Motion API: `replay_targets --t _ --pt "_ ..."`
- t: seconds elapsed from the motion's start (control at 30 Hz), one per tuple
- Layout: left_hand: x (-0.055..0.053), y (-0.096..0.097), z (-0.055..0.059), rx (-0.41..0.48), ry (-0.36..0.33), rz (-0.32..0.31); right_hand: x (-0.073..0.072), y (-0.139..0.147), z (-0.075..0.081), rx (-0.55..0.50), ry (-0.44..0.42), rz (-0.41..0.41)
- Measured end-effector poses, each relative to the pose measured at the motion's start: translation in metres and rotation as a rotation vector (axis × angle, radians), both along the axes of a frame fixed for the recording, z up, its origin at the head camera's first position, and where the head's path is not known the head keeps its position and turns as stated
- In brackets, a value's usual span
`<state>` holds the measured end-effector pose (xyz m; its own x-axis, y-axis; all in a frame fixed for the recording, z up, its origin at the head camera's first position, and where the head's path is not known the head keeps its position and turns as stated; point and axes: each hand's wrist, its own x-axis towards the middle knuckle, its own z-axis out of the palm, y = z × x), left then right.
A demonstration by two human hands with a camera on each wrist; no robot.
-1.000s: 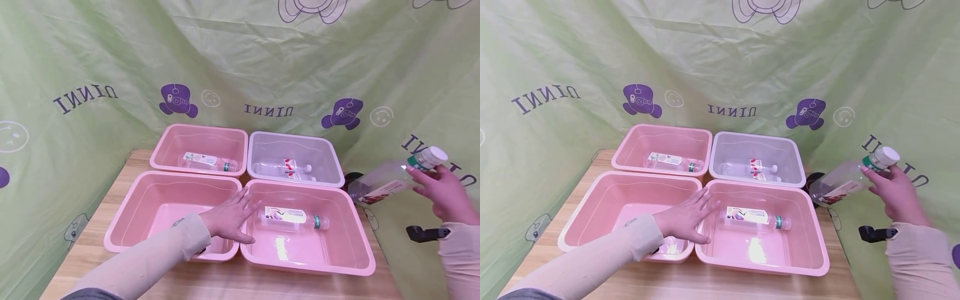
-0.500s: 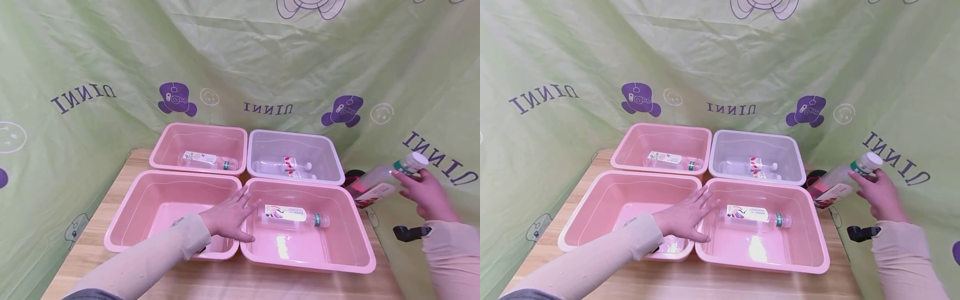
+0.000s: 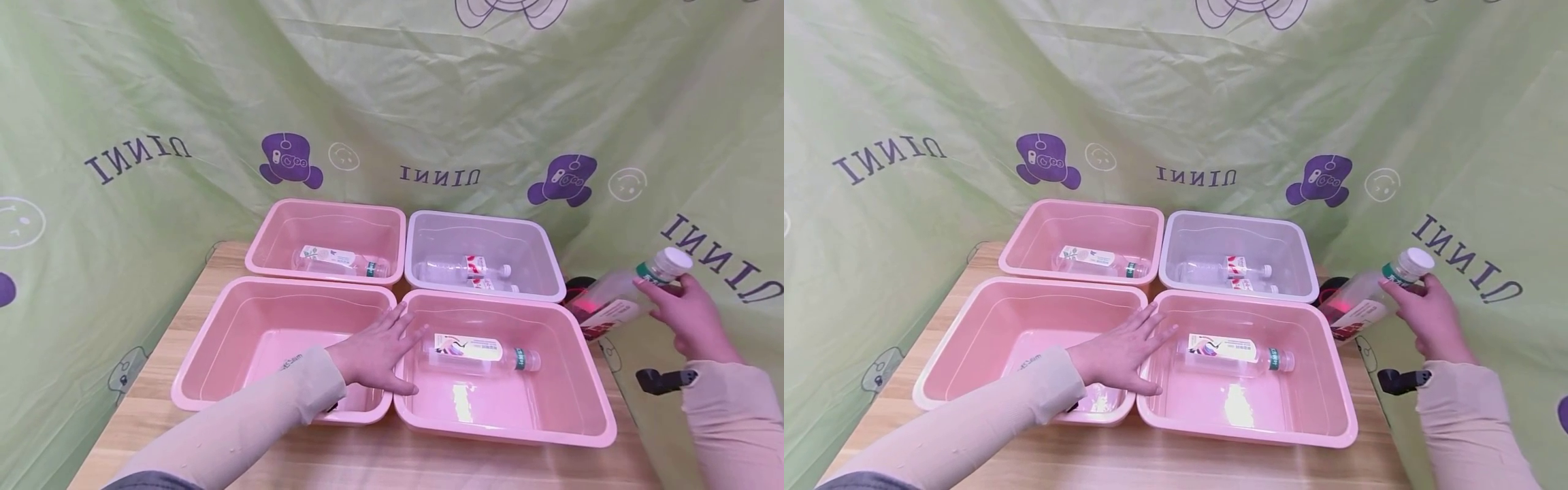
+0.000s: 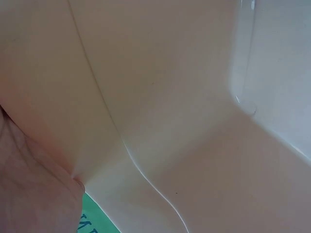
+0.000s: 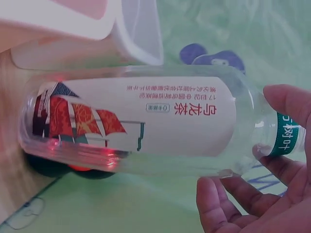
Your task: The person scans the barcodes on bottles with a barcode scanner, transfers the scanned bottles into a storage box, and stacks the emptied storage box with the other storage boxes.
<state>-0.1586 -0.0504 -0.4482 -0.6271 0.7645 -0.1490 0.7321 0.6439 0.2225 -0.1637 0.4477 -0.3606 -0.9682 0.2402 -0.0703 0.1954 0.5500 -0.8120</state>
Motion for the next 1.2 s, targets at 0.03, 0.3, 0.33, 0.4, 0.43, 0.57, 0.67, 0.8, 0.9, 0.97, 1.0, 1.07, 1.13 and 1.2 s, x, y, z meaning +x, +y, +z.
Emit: replay_targets --t 0.03,0.3,0.33,0.4,0.43,0.57,0.67,0.8,0.9,0.97,1.0,1.07,1.13,1.2 --pt "0.0 0.0 0.0 0.003 -0.002 -0.001 0.0 -0.002 0.004 0.019 0.013 -0.006" --pt "0.0 0.0 0.0 0.014 0.005 -0.012 0.007 -0.021 0.043 0.207 0.062 -0.075" --pt "0.0 0.0 0.0 0.015 0.007 -0.013 0.008 -0.023 0.047 0.204 0.077 -0.087" --pt "0.001 -0.001 0.0 0.01 0.0 -0.01 0.01 -0.029 0.057 0.192 0.117 -0.112" --pt "0.001 -0.001 0.001 0.012 -0.009 -0.006 0.01 -0.033 0.062 0.163 0.147 -0.125" --pt "0.001 -0.003 0.002 0.013 -0.011 0.003 0.005 -0.058 0.077 -0.1 0.318 -0.131" --pt "0.0 -0.003 0.001 0.012 -0.008 0.006 -0.003 -0.08 0.08 -0.417 0.42 -0.07" --pt "0.0 -0.002 0.0 0.015 -0.017 -0.001 -0.018 -0.11 0.068 -0.741 0.433 0.018" --pt "0.001 -0.001 -0.001 0.022 -0.018 -0.009 -0.032 -0.138 0.052 -0.876 0.389 0.059" --pt "0.001 -0.001 -0.001 0.022 -0.026 -0.005 -0.04 -0.158 0.042 -0.941 0.339 0.081" --pt "0.001 -0.001 -0.001 0.021 -0.027 -0.001 -0.044 -0.169 0.037 -0.953 0.311 0.083" --pt "0.001 -0.001 0.0 0.015 -0.027 0.01 -0.051 -0.189 0.029 -0.955 0.262 0.086" --pt "0.001 0.0 0.0 0.012 -0.031 0.017 -0.056 -0.207 0.022 -0.931 0.23 0.081" --pt "0.001 0.001 0.001 0.011 -0.029 0.017 -0.061 -0.221 0.017 -0.915 0.218 0.079"
